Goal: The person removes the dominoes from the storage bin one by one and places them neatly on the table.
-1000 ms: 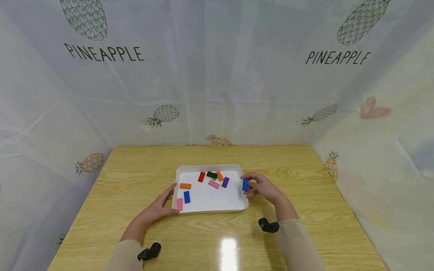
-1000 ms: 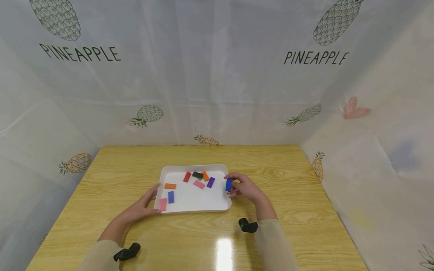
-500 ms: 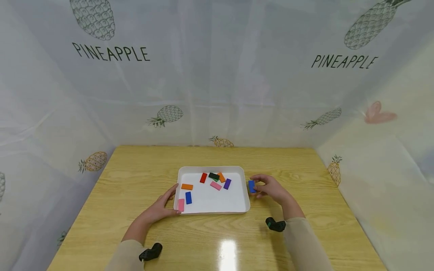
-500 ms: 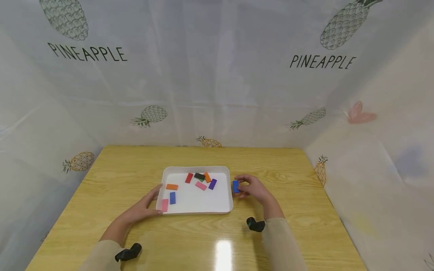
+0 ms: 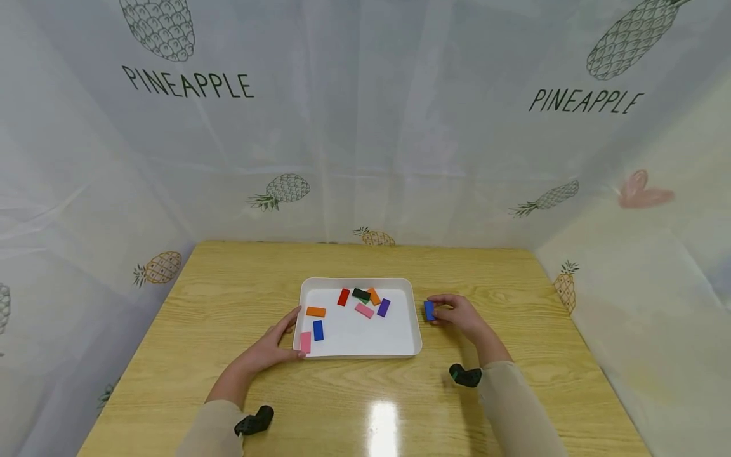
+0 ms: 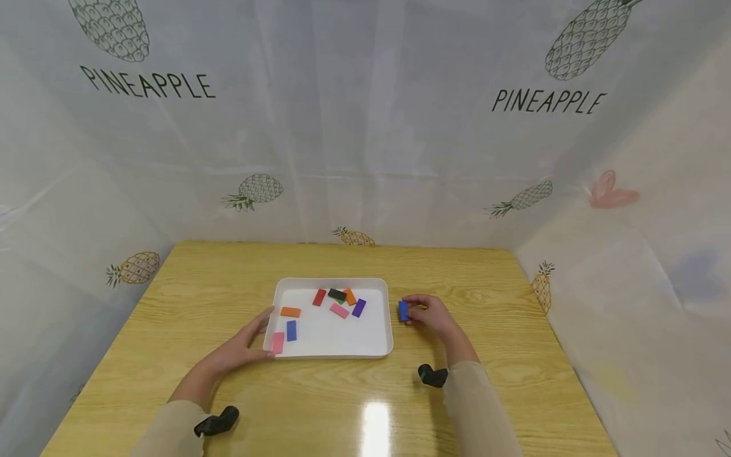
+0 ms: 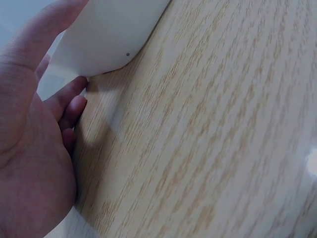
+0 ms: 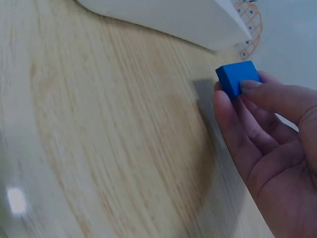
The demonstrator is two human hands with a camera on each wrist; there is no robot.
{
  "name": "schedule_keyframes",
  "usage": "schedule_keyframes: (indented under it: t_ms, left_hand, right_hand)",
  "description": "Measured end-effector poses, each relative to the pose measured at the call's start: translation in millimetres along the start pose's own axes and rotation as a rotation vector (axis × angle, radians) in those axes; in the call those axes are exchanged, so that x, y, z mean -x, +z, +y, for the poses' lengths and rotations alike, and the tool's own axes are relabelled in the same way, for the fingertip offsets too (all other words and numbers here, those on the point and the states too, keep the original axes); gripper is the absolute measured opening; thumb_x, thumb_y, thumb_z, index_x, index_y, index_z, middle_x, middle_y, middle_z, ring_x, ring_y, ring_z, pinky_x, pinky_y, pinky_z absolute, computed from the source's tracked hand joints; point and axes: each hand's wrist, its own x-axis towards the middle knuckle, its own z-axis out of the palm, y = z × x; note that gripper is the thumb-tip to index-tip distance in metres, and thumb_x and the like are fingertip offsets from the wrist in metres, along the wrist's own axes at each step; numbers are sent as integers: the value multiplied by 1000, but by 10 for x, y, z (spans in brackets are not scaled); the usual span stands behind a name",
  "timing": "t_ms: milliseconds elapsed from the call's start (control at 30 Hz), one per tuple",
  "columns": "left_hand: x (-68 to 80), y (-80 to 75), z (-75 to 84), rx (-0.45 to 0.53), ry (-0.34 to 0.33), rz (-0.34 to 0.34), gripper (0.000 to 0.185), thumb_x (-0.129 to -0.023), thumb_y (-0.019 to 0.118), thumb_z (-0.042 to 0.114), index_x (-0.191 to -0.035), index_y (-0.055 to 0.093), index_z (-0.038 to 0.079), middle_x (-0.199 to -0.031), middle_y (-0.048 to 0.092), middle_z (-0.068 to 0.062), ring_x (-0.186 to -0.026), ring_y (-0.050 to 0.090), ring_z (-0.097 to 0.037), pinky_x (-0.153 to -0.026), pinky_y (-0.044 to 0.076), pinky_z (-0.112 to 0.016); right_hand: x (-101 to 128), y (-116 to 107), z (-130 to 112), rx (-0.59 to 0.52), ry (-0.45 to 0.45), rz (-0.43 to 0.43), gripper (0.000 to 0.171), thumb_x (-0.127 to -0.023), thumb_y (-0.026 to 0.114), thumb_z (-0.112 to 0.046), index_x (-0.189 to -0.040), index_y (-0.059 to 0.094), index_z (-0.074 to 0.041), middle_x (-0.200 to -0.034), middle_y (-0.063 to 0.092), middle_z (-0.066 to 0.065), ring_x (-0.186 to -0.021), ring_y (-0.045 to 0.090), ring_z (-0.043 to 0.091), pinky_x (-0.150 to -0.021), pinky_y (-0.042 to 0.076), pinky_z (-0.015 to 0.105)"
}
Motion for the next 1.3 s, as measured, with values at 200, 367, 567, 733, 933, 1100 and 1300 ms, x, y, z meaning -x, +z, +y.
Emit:
schedule_keyframes:
  t_ms: [200, 367, 567, 733, 933, 1100, 1300]
  left_hand:
    - [2, -6, 7, -8, -8, -2, 105, -76, 85, 25, -157, 19, 25, -155, 29, -15, -136, 29, -38, -108, 16, -66]
    - [7, 0, 17, -17, -11, -1, 105, -75, 85, 26, -157, 19, 24, -154, 29, -16, -135, 29, -38, -107, 17, -66]
    - [1, 1, 12, -16, -20, 3, 105, -75, 85, 27, -157, 20, 25, -155, 30, -14, -134, 29, -36, -107, 18, -65]
    - [4, -1, 12, -9, 6, 2, 104, -76, 84, 24, -157, 19, 21, -155, 30, -15, -133, 30, -38, -107, 19, -64]
    - [-3, 8, 3, -8, -9, 3, 105, -75, 85, 26, -157, 19, 24, -155, 30, -15, -133, 30, -38, -108, 19, -64]
    - [-14, 6, -9, -7, -10, -1, 106, -76, 85, 26, -158, 18, 24, -155, 28, -15, -134, 29, -38, -107, 20, -64]
    - [-18, 5, -19, -9, -7, -3, 106, -75, 85, 27, -158, 18, 24, -155, 29, -15, -134, 30, -38, -107, 19, -64]
  right_hand:
    - [-50, 5, 63, 65, -18, 20, 44, -90, 61, 10, -134, 52, 9, -122, 55, 28, -101, 61, 30, -78, 54, 29]
    - [-65, 9, 73, 103, -31, 47, 52, -85, 67, 11, -134, 51, 7, -115, 53, 22, -98, 57, 30, -76, 53, 28]
    - [-85, 0, 135, 99, -59, 52, 53, -85, 71, 7, -134, 50, 9, -114, 53, 23, -94, 55, 25, -74, 51, 24]
    - [-108, -9, 218, 54, -68, 53, 54, -86, 69, 7, -135, 48, 11, -113, 53, 23, -90, 53, 20, -72, 50, 21]
    - [-99, -1, 211, 84, -80, 33, 51, -86, 69, 7, -133, 50, 11, -108, 53, 21, -84, 51, 18, -68, 49, 21]
    - [-68, 11, 123, 138, -72, 41, 50, -85, 71, 5, -131, 53, 11, -105, 55, 21, -83, 50, 19, -68, 48, 21]
    - [-53, 9, 84, 181, -92, 24, 48, -85, 70, 6, -129, 52, 16, -97, 56, 22, -81, 50, 20, -68, 47, 24]
